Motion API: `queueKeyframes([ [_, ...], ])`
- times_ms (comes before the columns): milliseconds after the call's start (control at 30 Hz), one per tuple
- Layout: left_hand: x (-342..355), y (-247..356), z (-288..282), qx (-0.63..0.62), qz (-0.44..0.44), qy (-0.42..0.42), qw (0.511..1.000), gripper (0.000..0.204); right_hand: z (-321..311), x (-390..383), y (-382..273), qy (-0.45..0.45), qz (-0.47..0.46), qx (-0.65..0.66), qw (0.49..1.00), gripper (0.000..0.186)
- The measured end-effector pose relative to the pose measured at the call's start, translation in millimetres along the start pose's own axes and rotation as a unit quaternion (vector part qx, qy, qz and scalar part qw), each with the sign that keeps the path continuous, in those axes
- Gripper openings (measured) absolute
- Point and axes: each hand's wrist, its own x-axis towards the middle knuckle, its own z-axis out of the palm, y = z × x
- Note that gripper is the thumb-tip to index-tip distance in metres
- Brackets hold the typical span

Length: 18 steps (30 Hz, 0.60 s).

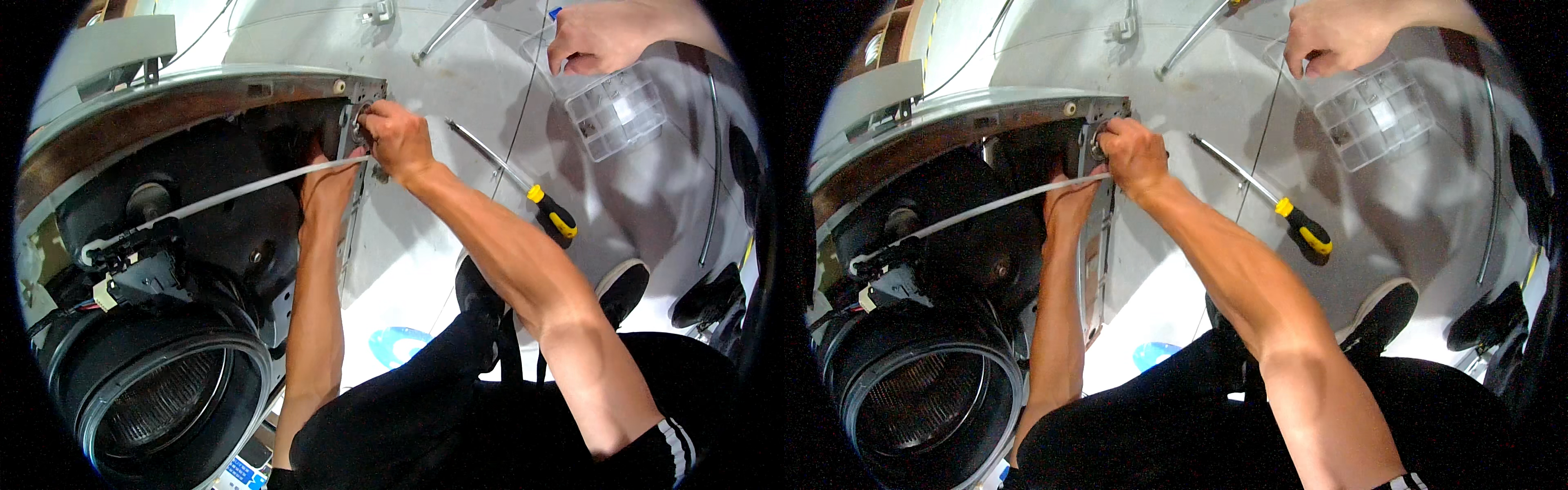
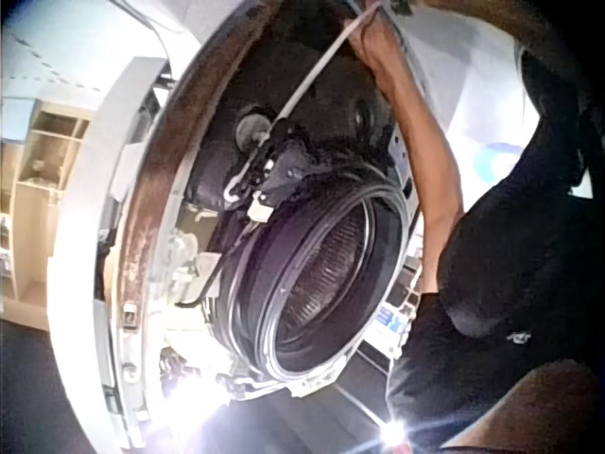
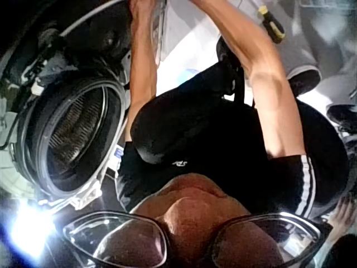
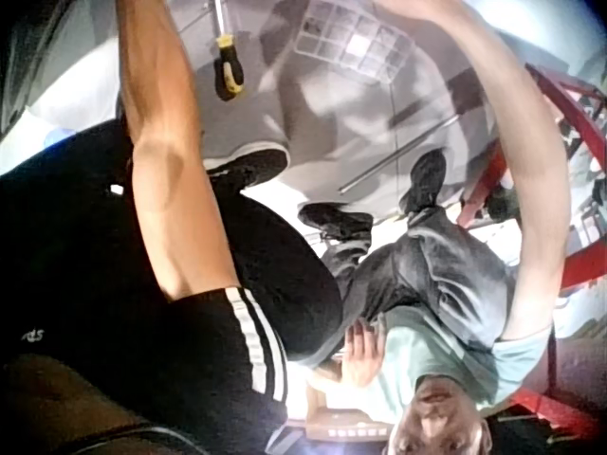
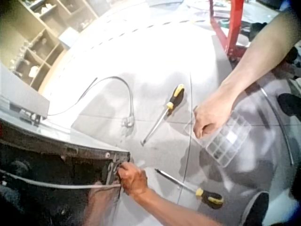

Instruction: The person reaches into a plastic organizer box, takes out a screw, and uses a screwdriver to secure a component on the top edge of a washing machine.

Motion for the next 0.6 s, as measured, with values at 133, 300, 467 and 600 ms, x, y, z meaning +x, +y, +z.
queueKeyframes([
  [133,-2.1,-26.9,5.6,-0.018,-0.081,-0.006,0.997,0.035,-7.1,3.2,-1.8,-0.028,-0.018,-0.009,0.999,0.016],
  [300,-11.9,-9.2,3.3,-0.124,0.048,0.007,0.991,0.023,-6.2,5.1,5.5,-0.054,-0.035,-0.029,0.998,0.013],
  [467,0.3,-25.5,5.8,-0.097,0.037,-0.013,0.995,0.026,-3.5,4.6,3.1,-0.056,-0.029,-0.048,0.997,0.012],
  [600,3.2,-22.3,5.2,0.041,-0.002,-0.006,0.999,0.035,-8.6,5.0,3.3,-0.068,-0.038,-0.045,0.996,0.013],
])
